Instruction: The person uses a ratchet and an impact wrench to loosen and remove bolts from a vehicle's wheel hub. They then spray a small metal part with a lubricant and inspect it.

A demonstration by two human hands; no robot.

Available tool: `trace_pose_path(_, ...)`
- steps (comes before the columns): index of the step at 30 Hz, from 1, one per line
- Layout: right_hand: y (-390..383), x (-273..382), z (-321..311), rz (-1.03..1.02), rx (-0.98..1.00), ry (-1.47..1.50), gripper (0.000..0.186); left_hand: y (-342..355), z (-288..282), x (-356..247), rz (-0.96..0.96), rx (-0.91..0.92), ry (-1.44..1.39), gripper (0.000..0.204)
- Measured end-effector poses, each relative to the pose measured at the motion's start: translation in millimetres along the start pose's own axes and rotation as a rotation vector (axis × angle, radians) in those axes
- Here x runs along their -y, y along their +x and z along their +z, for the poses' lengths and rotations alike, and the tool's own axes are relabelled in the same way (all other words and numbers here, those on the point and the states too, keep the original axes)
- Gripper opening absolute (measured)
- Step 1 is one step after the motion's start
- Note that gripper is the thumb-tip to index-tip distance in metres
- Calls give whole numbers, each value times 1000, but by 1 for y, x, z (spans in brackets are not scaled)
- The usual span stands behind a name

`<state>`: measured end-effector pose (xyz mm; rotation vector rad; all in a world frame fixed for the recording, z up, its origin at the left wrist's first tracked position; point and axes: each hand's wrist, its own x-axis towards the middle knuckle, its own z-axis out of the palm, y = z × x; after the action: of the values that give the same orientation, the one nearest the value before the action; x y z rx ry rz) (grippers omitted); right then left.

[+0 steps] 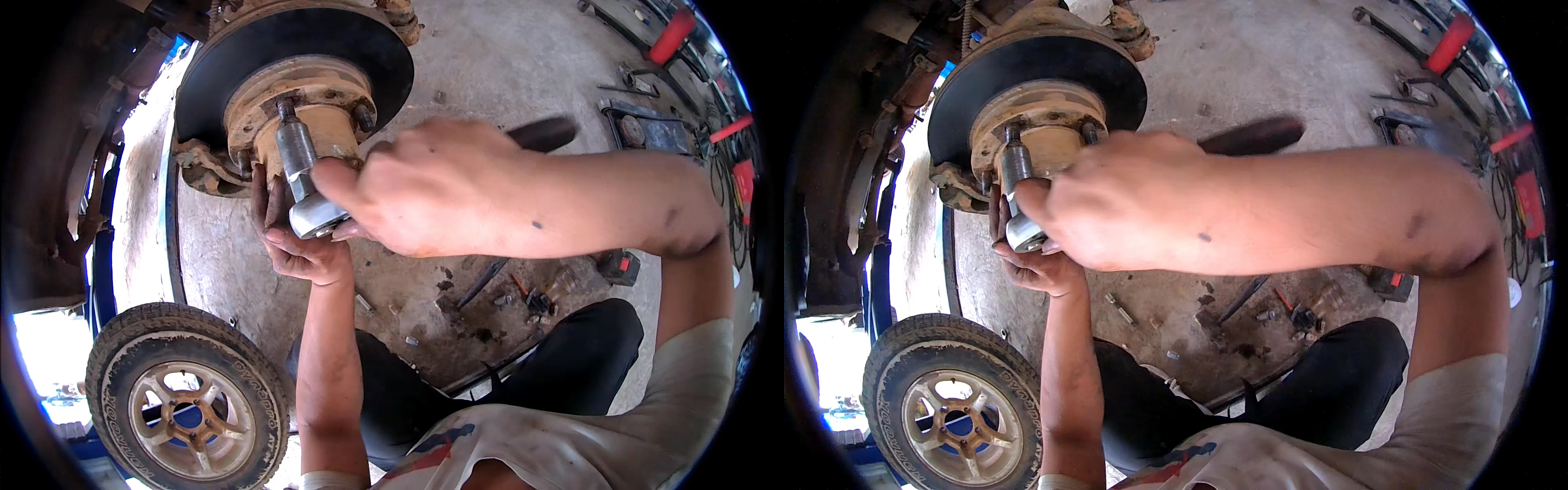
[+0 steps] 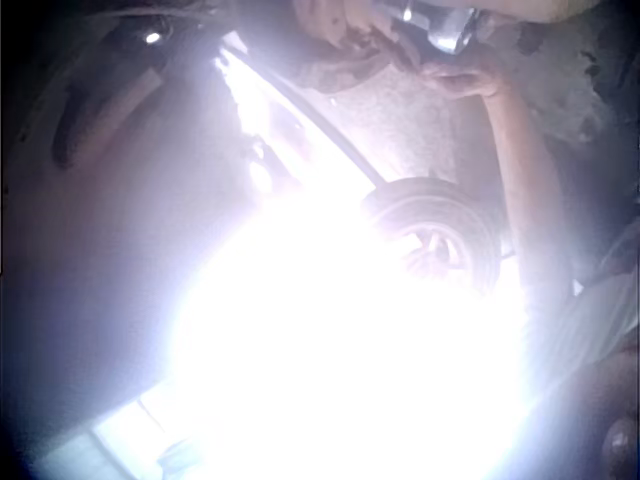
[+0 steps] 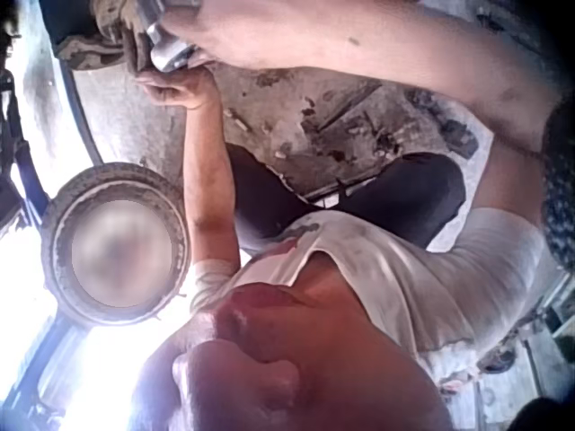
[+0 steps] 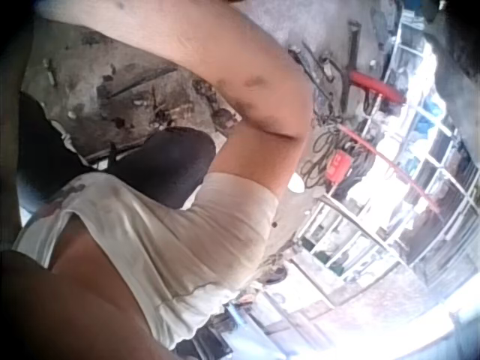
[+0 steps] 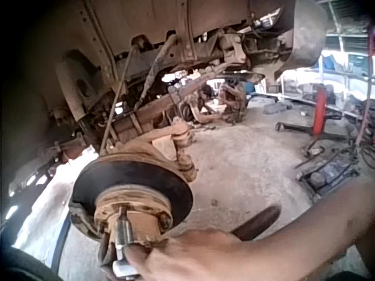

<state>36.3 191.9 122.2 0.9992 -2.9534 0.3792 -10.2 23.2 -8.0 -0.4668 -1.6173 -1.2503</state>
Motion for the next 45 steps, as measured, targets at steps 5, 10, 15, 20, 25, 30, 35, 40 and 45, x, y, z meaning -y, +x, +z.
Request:
trace_pose_path(5, -1, -6, 23, 9, -57, -116, 30, 0, 3, 2, 9, 11, -35, 59)
trace_pose_path(10, 8, 11, -17, -15, 62, -206, 27, -1, -4, 1, -46, 19, 10, 63)
trace_pose_path(15, 3, 3, 13, 80, 24, -134, 30, 2, 2, 5, 46, 1, -18, 53)
trace_pose_path(20, 15, 27, -17, 67, 118, -350, 39, 2, -13, 13, 46, -13, -12, 49)
trace_pose_path(25, 11, 14, 8, 96, -12, -136, 40, 7, -4, 8, 76, 43, -17, 51)
trace_pose_path(30, 24, 36, -23, -87, 94, -523, 45, 8, -22, 13, 16, 23, -17, 45)
trace_pose_path(35, 4, 5, 16, 83, -43, -235, 49, 9, -4, 7, -20, -1, -120, 38)
trace_pose_path(40, 23, 26, -9, 50, 115, -369, 51, 10, -26, 11, -17, 14, -13, 36)
trace_pose_path(45, 4, 8, 13, 123, -10, -112, 51, 10, -8, 6, -4, -12, -103, 33)
